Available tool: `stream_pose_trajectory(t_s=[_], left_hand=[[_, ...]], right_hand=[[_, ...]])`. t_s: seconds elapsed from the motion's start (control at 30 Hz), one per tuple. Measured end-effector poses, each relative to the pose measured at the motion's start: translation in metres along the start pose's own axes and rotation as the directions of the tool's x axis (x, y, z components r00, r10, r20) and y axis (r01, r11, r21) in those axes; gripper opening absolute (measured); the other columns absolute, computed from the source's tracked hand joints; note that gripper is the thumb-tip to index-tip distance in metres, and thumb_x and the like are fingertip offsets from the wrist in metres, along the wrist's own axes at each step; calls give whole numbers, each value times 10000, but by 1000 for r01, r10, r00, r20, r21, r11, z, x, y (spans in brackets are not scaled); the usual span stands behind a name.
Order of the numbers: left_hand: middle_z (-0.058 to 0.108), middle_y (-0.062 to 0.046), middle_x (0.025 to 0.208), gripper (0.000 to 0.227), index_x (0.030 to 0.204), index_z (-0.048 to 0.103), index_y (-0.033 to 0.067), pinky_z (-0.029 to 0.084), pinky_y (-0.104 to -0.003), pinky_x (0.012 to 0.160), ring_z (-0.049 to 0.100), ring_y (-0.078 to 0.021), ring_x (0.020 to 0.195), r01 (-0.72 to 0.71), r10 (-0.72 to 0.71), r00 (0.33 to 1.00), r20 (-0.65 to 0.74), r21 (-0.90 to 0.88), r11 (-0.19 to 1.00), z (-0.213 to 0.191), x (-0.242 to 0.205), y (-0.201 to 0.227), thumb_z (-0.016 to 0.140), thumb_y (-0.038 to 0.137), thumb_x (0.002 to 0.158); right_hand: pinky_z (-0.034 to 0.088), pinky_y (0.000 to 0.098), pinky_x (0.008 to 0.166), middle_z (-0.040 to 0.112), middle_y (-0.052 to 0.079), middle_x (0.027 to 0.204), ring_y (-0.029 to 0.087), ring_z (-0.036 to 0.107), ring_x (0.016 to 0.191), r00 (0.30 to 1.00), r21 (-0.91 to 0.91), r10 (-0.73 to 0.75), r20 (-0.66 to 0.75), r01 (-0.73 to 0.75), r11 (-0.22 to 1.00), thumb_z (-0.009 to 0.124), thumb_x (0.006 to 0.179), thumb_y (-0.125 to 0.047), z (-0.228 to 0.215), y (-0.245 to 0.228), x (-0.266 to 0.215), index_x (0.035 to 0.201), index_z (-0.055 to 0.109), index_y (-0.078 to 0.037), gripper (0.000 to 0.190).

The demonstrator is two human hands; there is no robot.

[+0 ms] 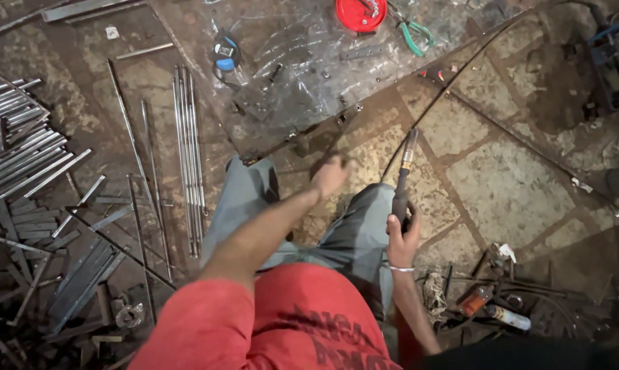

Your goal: The person welds metal rods together using a welding torch on a workbench. They pick up the rods and align them by hand before joining the pieces with the welding arc.

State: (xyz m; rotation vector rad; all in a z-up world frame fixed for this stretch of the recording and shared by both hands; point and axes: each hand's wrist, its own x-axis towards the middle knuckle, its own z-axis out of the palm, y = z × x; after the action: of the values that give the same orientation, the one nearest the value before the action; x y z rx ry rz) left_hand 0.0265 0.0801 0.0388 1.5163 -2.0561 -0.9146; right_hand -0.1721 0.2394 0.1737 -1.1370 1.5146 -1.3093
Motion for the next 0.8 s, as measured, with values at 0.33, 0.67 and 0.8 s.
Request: stream_pose_trajectory(t_s=[0.33, 0.67, 0.8], left_hand=[[718, -165, 1191, 489, 1296, 645, 124, 512, -486, 938, 681, -380, 1051, 220, -254, 940, -227, -166, 961, -56, 27, 14, 518, 505, 1018], [714, -185, 1108, 430, 1193, 646, 96, 535, -515, 851, 662, -408, 1019, 114, -162, 936, -314, -166, 980, -46, -1, 0, 602, 443, 944], [698, -212, 1153, 378, 1282, 616, 114, 513, -533, 883, 654, -419, 1039, 325, -344, 926, -155, -137, 936, -55, 13, -5, 561, 339, 984]], right_hand=[[450, 242, 609, 589, 23, 864, 87, 541, 691, 995, -70, 35, 88, -29, 997, 592, 1035, -240, -17, -31, 12, 1422, 464, 44, 496], [470, 244, 650, 598, 31, 904, 88, 552, 743, 981, -47, 50, 188, -42, 998, 589, 1036, -233, -18, -57, 9, 1415, 444, 43, 491], [470, 245, 651, 607, 40, 902, 95, 557, 731, 981, -85, 53, 184, -38, 996, 601, 1029, -228, -10, -57, 13, 1402, 476, 47, 481]])
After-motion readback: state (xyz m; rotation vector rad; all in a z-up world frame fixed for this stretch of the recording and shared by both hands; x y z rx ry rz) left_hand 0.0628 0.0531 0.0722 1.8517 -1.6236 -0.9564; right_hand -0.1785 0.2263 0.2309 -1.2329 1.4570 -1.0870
